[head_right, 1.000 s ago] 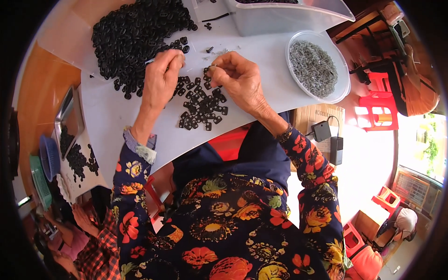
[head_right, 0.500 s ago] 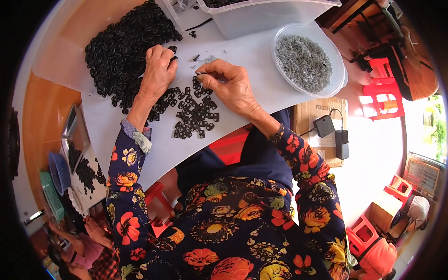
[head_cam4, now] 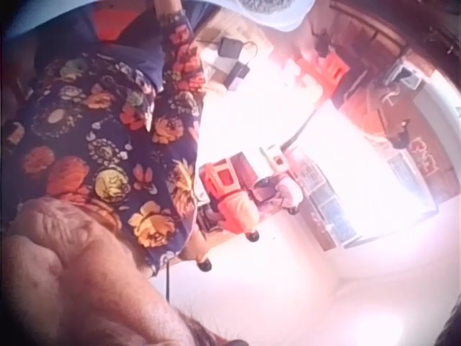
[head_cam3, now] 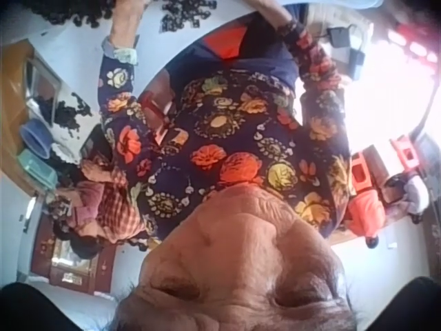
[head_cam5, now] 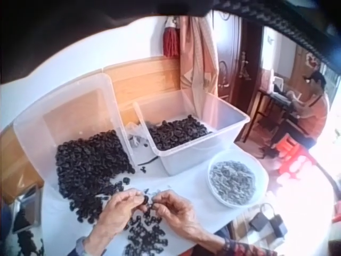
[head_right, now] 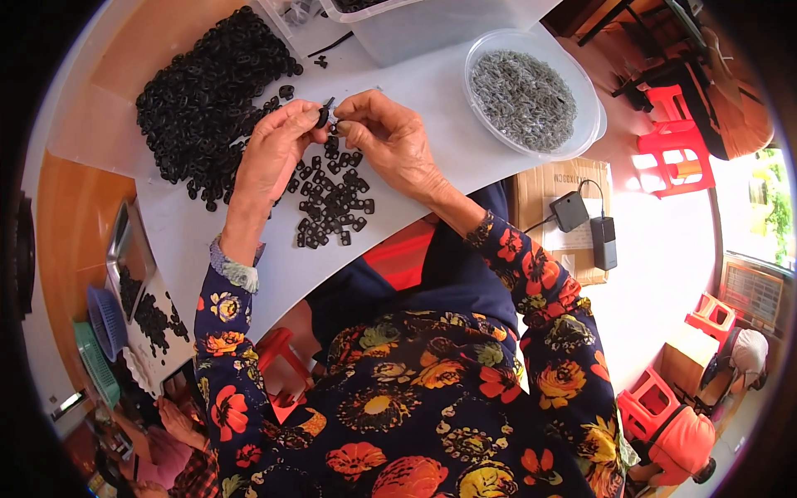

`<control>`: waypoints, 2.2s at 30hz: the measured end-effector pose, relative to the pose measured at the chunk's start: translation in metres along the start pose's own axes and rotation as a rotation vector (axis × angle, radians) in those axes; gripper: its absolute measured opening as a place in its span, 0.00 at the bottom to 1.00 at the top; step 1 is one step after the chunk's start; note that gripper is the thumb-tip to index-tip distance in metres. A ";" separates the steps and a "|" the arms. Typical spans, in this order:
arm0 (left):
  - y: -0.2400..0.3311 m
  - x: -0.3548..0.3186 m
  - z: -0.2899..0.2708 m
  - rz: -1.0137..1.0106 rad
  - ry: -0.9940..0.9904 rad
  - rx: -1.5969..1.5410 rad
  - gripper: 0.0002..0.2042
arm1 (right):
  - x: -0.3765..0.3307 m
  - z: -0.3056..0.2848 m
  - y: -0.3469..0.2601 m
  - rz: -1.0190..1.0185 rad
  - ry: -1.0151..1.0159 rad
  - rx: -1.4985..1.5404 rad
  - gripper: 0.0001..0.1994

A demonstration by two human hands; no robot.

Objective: The person assembles small plastic components by hand, picking up plastic pieces and pins from the table and fitting them together.

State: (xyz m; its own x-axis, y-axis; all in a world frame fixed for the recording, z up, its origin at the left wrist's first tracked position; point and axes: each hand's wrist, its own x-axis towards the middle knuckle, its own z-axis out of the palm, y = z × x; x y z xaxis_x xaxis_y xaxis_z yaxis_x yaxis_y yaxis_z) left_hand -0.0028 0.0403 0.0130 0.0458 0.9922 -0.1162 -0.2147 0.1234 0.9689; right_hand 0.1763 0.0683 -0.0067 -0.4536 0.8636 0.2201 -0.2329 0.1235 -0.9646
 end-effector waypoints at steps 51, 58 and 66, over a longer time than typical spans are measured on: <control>-0.015 -0.022 0.023 0.358 0.150 0.560 0.12 | 0.000 -0.004 0.002 0.037 -0.093 0.039 0.14; -0.014 -0.022 0.020 0.301 0.112 0.593 0.12 | -0.001 -0.003 0.002 0.043 -0.121 0.065 0.14; -0.019 -0.019 0.014 0.359 0.083 0.612 0.12 | -0.001 -0.002 0.000 0.040 -0.163 0.045 0.13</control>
State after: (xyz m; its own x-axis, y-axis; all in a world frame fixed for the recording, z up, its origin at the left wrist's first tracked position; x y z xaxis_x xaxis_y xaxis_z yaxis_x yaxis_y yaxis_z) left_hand 0.0139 0.0187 0.0000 -0.0050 0.9707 0.2401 0.3849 -0.2198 0.8964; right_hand 0.1787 0.0689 -0.0071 -0.5958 0.7763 0.2057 -0.2485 0.0654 -0.9664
